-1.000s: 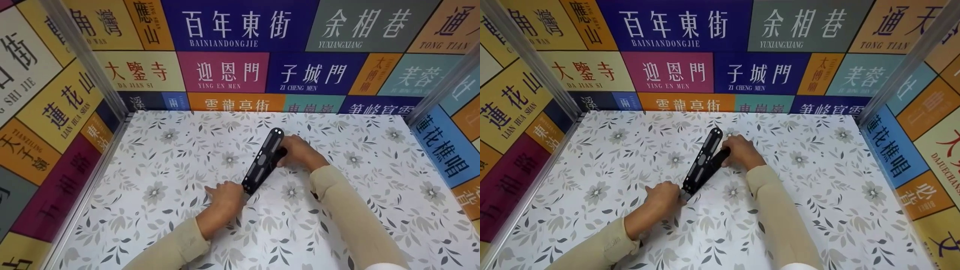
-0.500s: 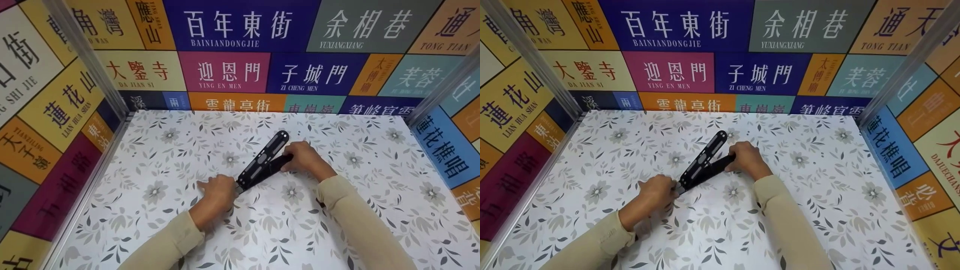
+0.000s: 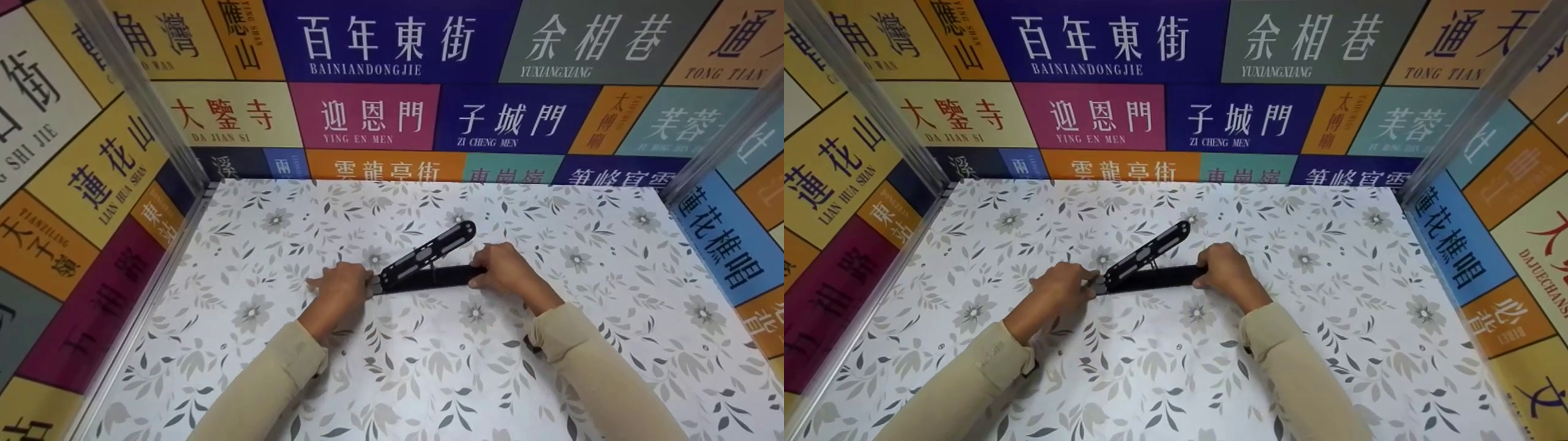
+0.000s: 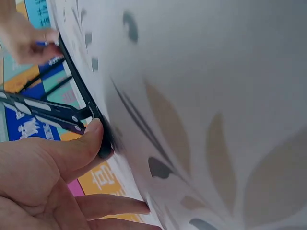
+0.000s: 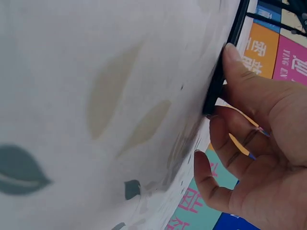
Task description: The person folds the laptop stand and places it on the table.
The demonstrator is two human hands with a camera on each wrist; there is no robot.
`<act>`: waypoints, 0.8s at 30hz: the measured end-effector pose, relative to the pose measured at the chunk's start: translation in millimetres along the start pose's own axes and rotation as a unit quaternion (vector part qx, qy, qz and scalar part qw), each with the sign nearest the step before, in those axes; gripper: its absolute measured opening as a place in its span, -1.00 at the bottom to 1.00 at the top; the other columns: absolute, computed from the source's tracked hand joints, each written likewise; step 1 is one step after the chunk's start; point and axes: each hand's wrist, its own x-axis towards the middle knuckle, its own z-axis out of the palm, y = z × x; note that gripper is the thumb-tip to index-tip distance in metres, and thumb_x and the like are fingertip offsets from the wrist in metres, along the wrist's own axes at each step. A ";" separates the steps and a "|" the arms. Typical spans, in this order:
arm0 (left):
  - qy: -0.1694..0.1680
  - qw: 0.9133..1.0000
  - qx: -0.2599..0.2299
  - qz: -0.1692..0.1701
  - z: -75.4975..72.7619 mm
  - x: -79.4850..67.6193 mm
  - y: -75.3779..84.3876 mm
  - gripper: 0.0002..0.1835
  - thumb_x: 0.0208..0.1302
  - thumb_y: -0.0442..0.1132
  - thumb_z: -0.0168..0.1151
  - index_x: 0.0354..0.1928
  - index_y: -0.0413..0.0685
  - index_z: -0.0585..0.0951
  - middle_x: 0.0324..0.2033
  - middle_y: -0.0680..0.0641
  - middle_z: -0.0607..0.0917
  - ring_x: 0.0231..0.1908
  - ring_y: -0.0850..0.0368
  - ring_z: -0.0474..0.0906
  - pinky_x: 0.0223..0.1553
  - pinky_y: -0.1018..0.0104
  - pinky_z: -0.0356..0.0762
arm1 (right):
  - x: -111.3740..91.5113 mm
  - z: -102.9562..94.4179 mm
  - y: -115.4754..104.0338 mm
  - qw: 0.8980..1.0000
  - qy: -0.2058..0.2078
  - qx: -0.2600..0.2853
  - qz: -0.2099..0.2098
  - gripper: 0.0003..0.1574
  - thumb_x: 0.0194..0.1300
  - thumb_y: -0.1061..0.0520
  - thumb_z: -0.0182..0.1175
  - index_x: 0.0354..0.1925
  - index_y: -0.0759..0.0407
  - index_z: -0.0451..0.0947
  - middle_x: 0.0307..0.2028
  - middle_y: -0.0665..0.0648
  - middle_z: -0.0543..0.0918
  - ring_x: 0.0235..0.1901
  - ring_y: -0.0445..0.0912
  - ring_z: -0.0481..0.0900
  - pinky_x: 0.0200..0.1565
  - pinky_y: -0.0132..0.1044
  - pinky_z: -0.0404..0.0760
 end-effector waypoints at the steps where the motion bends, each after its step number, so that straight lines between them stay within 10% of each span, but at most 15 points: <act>1: -0.006 1.000 0.000 -0.005 -2.0 2.8 -0.8 -0.70 0.24 -0.09 0.44 0.02 0.28 0.77 0.13 -0.23 0.70 0.21 -0.53 0.49 0.15 -0.76 0.11 | -2.2 0.4 -1.5 1.000 0.001 0.001 0.002 -0.54 0.07 0.04 0.57 -0.11 0.27 0.77 -0.18 0.21 0.80 -0.06 0.17 0.67 0.09 0.10 0.58; 24: -0.079 0.992 -0.090 -0.025 -14.6 32.0 -12.0 -0.41 0.31 -0.21 0.37 0.34 0.46 0.55 0.54 -0.23 0.24 0.57 -0.41 -0.09 0.20 -0.77 -0.04 | -30.1 9.3 -29.6 0.997 0.013 0.012 0.073 -0.63 -0.13 -0.08 0.66 -0.56 0.06 0.69 -0.52 -0.02 0.65 -0.45 -0.09 0.48 -0.39 -0.23 0.44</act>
